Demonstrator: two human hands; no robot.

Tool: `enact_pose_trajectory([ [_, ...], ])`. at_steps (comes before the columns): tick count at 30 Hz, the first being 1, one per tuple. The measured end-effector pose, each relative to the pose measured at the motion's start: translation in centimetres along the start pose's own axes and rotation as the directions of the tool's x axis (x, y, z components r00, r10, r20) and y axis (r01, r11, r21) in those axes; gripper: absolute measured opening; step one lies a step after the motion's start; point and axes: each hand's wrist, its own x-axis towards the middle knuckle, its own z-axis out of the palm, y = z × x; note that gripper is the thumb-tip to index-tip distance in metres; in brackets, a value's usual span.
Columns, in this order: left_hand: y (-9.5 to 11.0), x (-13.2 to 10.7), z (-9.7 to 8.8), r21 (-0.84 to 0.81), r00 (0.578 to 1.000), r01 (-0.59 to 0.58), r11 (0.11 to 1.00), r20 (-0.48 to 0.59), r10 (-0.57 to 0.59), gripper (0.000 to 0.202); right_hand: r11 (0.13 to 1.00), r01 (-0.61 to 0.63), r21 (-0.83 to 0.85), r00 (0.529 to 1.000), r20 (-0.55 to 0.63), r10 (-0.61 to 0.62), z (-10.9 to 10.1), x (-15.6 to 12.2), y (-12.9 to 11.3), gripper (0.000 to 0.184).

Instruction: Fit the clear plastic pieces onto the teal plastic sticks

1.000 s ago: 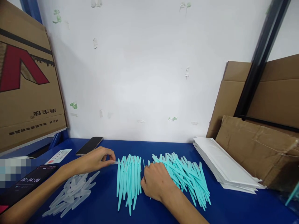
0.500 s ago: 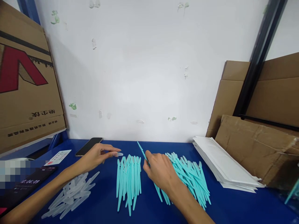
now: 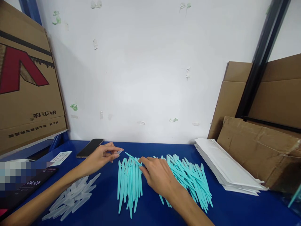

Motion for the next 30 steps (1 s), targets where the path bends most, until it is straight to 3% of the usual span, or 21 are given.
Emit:
enact_pose_trajectory([
  [5,0.7,-0.1,0.3,-0.093,0.999,-0.009,0.996,-0.038,0.005,0.033,0.999,-0.018,0.027,1.0,-0.006,0.018,0.0,0.0,-0.5,0.023],
  [11,0.6,-0.1,0.7,-0.3,0.999,0.045,0.953,0.001,-0.047,0.03,0.995,-0.039,0.088,0.998,-0.054,0.044,0.3,0.1,0.1,0.024],
  [16,0.1,0.0,0.9,-0.305,0.995,0.1,0.947,0.005,-0.103,0.036,0.976,-0.077,0.203,0.993,-0.068,0.093,0.1,0.2,0.4,0.023],
  [30,0.7,-0.2,1.5,-0.376,0.983,0.17,0.911,0.001,-0.183,0.039,0.989,-0.055,0.138,0.992,-0.108,0.07,0.2,0.3,0.5,0.022],
])
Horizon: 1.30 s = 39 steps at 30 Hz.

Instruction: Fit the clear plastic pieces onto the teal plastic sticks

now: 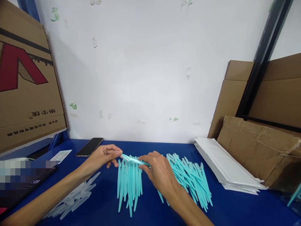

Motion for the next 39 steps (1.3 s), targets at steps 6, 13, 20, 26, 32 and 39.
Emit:
enact_pose_trajectory([
  [6,-0.2,0.1,-0.2,0.031,1.0,-0.003,1.0,0.006,0.003,0.04,0.999,0.023,-0.041,1.0,0.012,-0.022,-0.2,-0.1,-0.3,0.023],
  [13,-0.2,-0.3,0.9,0.015,0.993,-0.01,1.0,0.114,0.008,0.036,0.998,0.063,0.029,0.997,-0.055,-0.062,-0.3,-0.1,-1.0,0.022],
  [20,-0.6,-0.4,0.7,0.096,0.987,0.04,0.995,0.152,-0.054,0.04,0.96,0.068,0.27,0.993,-0.11,-0.039,-0.2,-0.2,-1.2,0.026],
  [26,-0.5,-0.6,1.1,0.026,0.987,0.016,1.0,0.161,-0.02,0.033,0.951,0.071,0.3,0.994,-0.097,-0.044,-0.4,-0.2,-1.2,0.025],
  [32,-0.2,-0.9,1.5,0.021,0.987,0.007,1.0,0.162,-0.01,0.032,0.945,0.107,0.308,0.99,-0.124,-0.071,-0.3,-0.2,-0.5,0.024],
  [39,-0.2,-1.0,1.8,0.013,0.99,-0.007,1.0,0.144,0.005,0.039,0.924,0.118,0.364,0.987,-0.147,-0.068,-0.1,-0.3,-0.5,0.024],
])
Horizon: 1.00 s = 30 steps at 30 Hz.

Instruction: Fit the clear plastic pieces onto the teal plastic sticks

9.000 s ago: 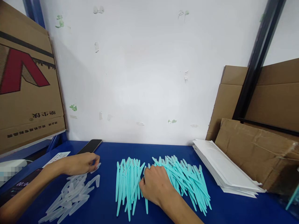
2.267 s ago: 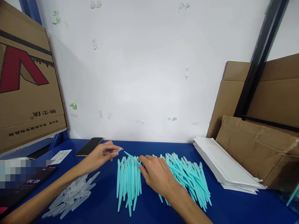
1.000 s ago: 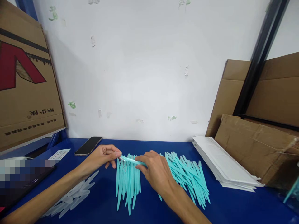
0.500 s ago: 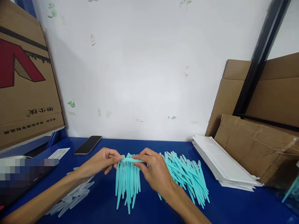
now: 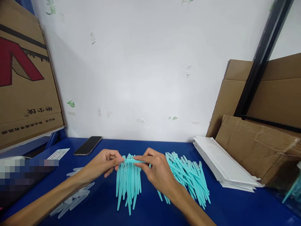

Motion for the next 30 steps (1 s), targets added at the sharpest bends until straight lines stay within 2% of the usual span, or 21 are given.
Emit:
enact_pose_trajectory([
  [9,-0.6,0.2,0.0,-0.002,1.0,-0.017,1.0,-0.007,0.017,0.038,0.999,0.034,-0.003,0.998,-0.047,-0.035,0.3,-0.1,-0.1,0.023],
  [16,-0.3,0.1,0.0,0.007,1.0,-0.026,1.0,-0.002,0.026,0.039,1.0,0.017,-0.015,0.999,-0.034,-0.017,0.2,-0.2,-0.1,0.022],
  [22,0.1,-0.2,0.7,0.084,0.998,-0.027,0.996,-0.049,0.031,0.036,0.982,-0.034,-0.184,0.996,0.08,0.049,0.0,-0.1,-0.3,0.017],
  [26,0.5,-0.4,1.4,0.103,0.998,-0.035,0.994,-0.041,0.04,0.032,0.95,0.045,-0.308,0.987,0.162,0.006,0.0,-0.2,-0.6,0.019],
  [30,0.6,-0.4,1.5,0.12,0.999,-0.027,0.992,-0.018,0.029,0.034,0.944,0.089,-0.318,0.982,0.189,-0.029,-0.2,-0.2,-0.8,0.018],
])
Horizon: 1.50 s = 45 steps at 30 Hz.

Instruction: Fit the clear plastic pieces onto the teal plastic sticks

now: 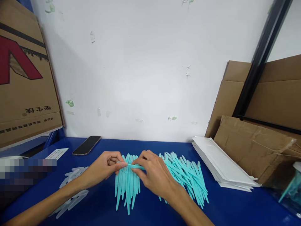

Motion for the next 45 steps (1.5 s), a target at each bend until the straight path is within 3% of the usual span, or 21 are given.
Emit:
enact_pose_trajectory([
  [5,-0.4,0.3,-0.6,0.076,0.999,0.002,0.997,-0.041,0.001,0.044,0.991,-0.115,-0.069,0.992,-0.063,0.111,-0.6,0.3,0.5,0.019],
  [9,-0.9,0.5,-1.4,0.311,0.985,-0.046,0.949,-0.141,0.094,0.039,0.948,-0.309,-0.074,0.949,-0.098,0.301,-0.9,0.5,1.2,0.029],
  [13,-1.4,0.7,-2.5,0.653,0.978,-0.058,0.755,-0.116,0.176,0.042,0.921,-0.375,-0.102,0.927,-0.074,0.369,-0.7,0.4,1.6,0.032],
  [15,-1.5,0.7,-3.5,0.742,0.982,-0.034,0.67,-0.099,0.159,0.037,0.921,-0.368,-0.129,0.93,-0.063,0.363,-0.4,0.3,1.6,0.037],
  [18,-1.6,0.7,-5.6,0.705,0.999,0.027,0.709,-0.005,-0.033,0.028,0.912,-0.374,-0.168,0.925,0.0,0.379,-0.2,0.1,1.6,0.037],
  [20,-1.7,0.5,-7.2,0.672,0.986,0.06,0.738,0.075,-0.148,0.029,0.903,-0.389,-0.182,0.915,0.039,0.401,-0.1,0.1,1.6,0.031],
  [24,-2.5,-0.1,-9.8,0.721,0.958,0.182,0.668,0.024,-0.287,0.029,0.897,-0.413,-0.157,0.898,0.097,0.43,-0.3,0.1,1.5,0.031],
  [27,-3.3,-0.2,-10.6,0.721,0.922,0.2,0.663,0.09,-0.376,0.026,0.893,-0.432,-0.126,0.886,0.124,0.446,-0.3,0.2,1.2,0.037],
  [35,-2.6,-0.2,-9.5,0.634,0.914,0.243,0.734,0.105,-0.392,0.013,0.919,-0.384,-0.087,0.903,0.174,0.394,0.1,0.0,0.8,0.042],
  [45,-2.2,-0.4,-8.0,0.644,0.934,0.169,0.746,0.137,-0.33,0.024,0.948,-0.285,-0.143,0.925,0.22,0.311,0.6,-0.1,0.4,0.046],
])
